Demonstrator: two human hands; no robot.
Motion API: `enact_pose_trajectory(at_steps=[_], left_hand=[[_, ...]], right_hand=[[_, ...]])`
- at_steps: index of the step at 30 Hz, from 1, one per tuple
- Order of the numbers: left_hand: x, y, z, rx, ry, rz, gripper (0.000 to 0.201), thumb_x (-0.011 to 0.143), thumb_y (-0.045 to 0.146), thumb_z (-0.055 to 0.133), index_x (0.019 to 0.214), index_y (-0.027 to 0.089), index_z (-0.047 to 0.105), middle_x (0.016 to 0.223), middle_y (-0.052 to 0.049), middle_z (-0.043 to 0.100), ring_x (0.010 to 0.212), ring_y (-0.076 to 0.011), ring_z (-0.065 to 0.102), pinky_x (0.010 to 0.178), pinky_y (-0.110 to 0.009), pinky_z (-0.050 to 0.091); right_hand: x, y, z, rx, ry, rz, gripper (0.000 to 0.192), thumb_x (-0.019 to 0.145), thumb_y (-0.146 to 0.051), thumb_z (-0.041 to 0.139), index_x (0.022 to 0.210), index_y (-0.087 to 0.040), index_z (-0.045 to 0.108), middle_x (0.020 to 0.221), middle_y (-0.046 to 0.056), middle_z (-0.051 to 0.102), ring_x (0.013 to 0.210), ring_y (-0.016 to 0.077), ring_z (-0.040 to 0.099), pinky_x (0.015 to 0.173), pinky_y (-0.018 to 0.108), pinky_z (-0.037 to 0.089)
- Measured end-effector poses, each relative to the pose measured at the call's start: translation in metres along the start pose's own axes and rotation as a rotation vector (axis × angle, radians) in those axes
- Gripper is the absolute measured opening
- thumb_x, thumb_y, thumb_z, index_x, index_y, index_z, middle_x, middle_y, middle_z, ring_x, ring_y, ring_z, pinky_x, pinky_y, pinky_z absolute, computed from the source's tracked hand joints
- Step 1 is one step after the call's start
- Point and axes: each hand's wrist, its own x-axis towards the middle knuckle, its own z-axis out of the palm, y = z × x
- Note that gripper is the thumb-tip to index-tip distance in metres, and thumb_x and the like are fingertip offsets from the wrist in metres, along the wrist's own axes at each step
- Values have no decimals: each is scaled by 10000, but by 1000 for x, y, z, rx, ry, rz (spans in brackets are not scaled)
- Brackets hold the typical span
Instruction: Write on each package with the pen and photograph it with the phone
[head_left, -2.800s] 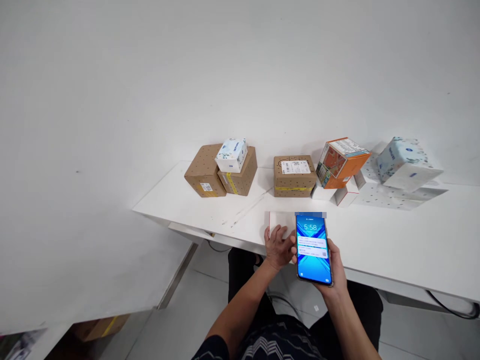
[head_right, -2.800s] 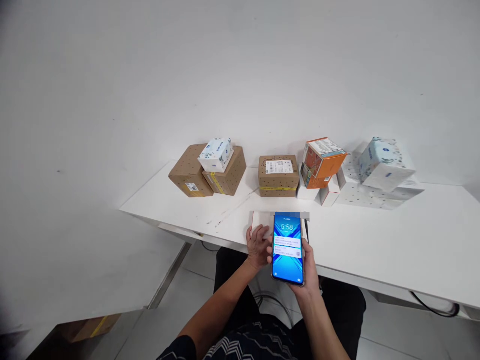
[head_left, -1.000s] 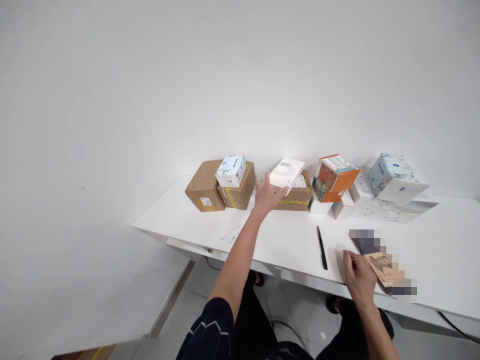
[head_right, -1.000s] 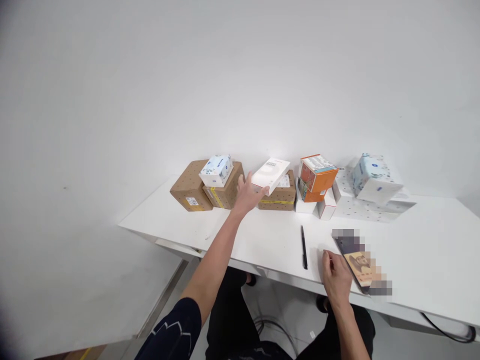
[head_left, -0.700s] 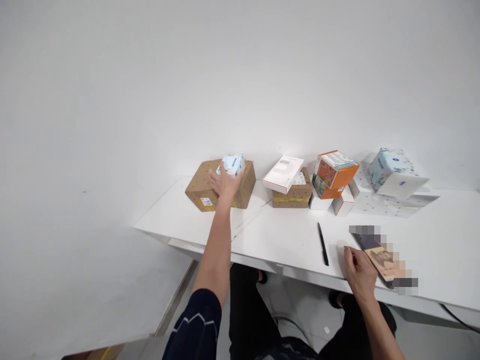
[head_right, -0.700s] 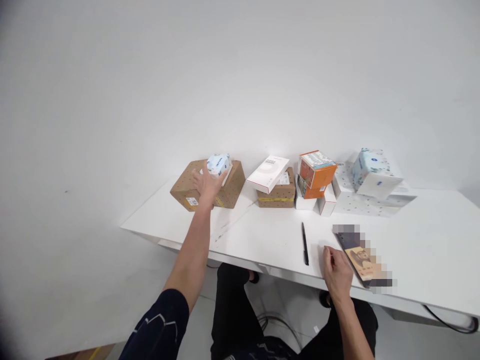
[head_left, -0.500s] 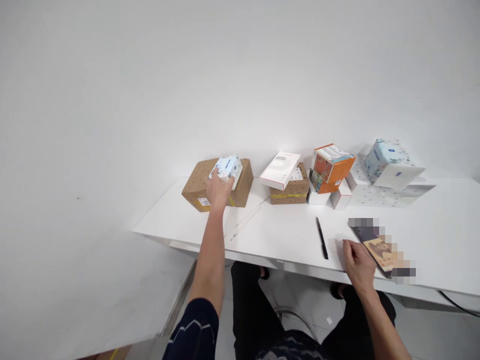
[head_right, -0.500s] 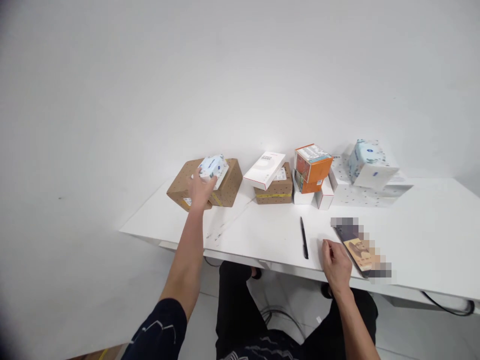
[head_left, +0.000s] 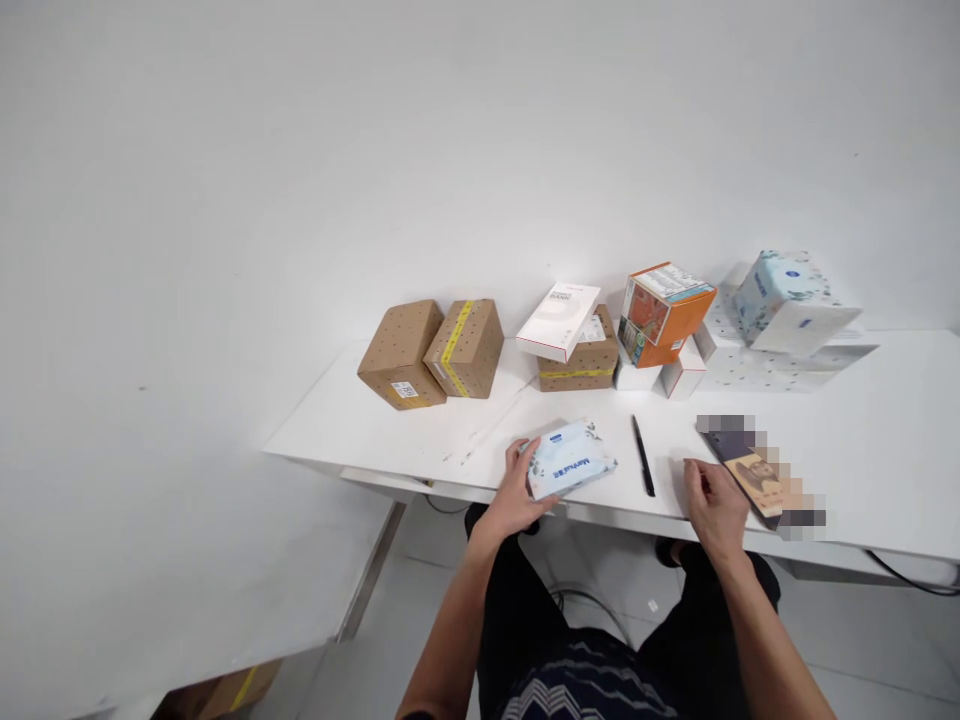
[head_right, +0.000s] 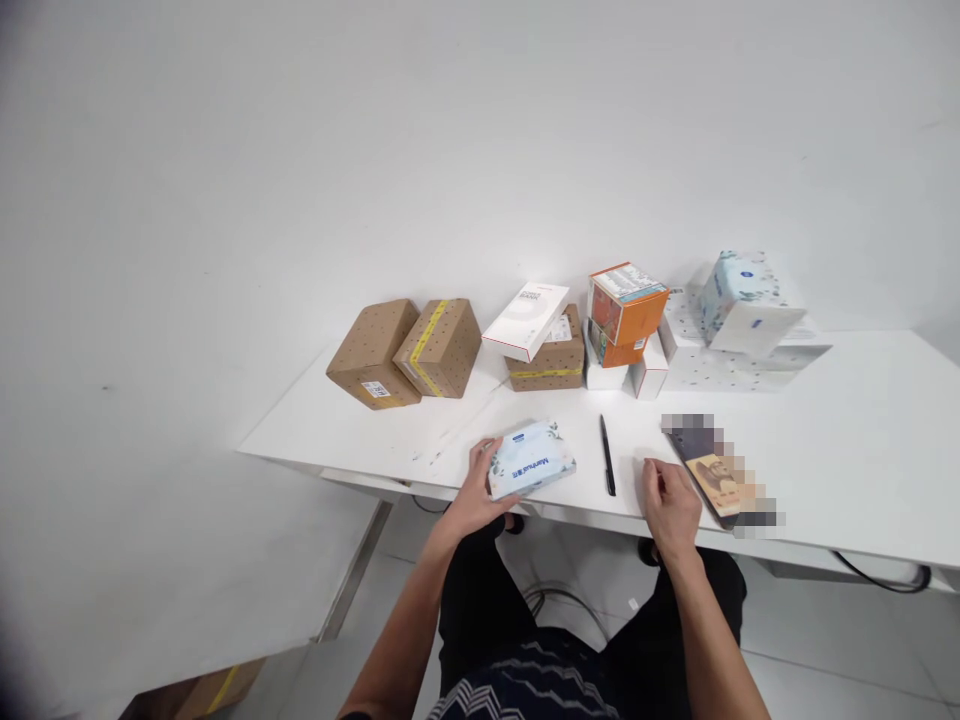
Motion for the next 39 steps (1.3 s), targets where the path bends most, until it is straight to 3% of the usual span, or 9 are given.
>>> enact_pose_trajectory(at_steps=[4,6,14,17,22,26,30,33,39], left_hand=[[-2,-13,11,-187,7,-131,1199,619,386,829,1496,321,15,1559,-111,102,1447,-299,152,1174,-469,168],[-6,-15,11,-255,21,-164,1249,619,413,829,1494,318,-57,1570,-121,113,1451,-292,155,1177,-468,146],[4,-18,11,-269,71,-183,1096,624,460,811,1487,219,181,1529,-141,279,1419,-297,259,1162,-429,213],[7,-16,10,-206,-5,-213,1166,620,454,814,1507,248,86,1553,-136,224,1427,-304,234,1162,-457,199],[7,-11,12,-76,-61,-246,1259,607,377,825,1506,292,-52,1578,-127,128,1436,-329,185,1152,-493,200],[9,-10,14,46,6,-168,1178,635,322,786,1509,248,0,1530,-158,223,1406,-339,232,1127,-502,246],[14,-12,13,316,186,99,870,761,256,640,1481,211,155,1491,-180,277,1391,-342,243,1117,-542,208],[13,-18,14,414,276,96,627,824,175,508,1421,221,322,1481,-170,285,1393,-339,246,1101,-556,212],[-7,-26,23,17,185,45,481,898,223,395,1377,255,407,1437,-92,430,1340,-225,385,1113,-420,305]], right_hand=[[2,-1,0,15,-24,45,529,894,-587,381,813,-149,666,776,114,664,674,197,577,671,317,436],[4,-2,2,10,-29,65,531,887,-595,387,810,-152,670,781,112,666,646,193,565,655,321,428],[3,-18,1,70,9,71,487,897,-542,405,856,-140,676,805,114,672,675,194,577,663,325,459],[-2,-41,-3,138,-36,34,428,907,-493,425,918,-148,677,870,116,683,707,193,591,642,312,475],[-13,-77,5,209,-308,6,497,908,-501,420,1219,-156,597,1144,155,651,925,249,624,763,382,514],[-20,-93,10,307,-457,149,579,901,-528,415,1331,-155,518,1227,163,629,953,260,642,707,367,535],[-21,-98,6,476,-425,227,526,883,-514,472,1298,-201,554,1274,135,618,1036,263,629,714,336,538],[-21,-97,6,555,-398,253,478,864,-510,513,1219,-202,605,1246,127,637,1071,271,613,763,348,533],[-31,-91,9,541,-372,289,436,851,-522,526,1105,-188,644,1091,118,699,973,260,642,761,350,527]])
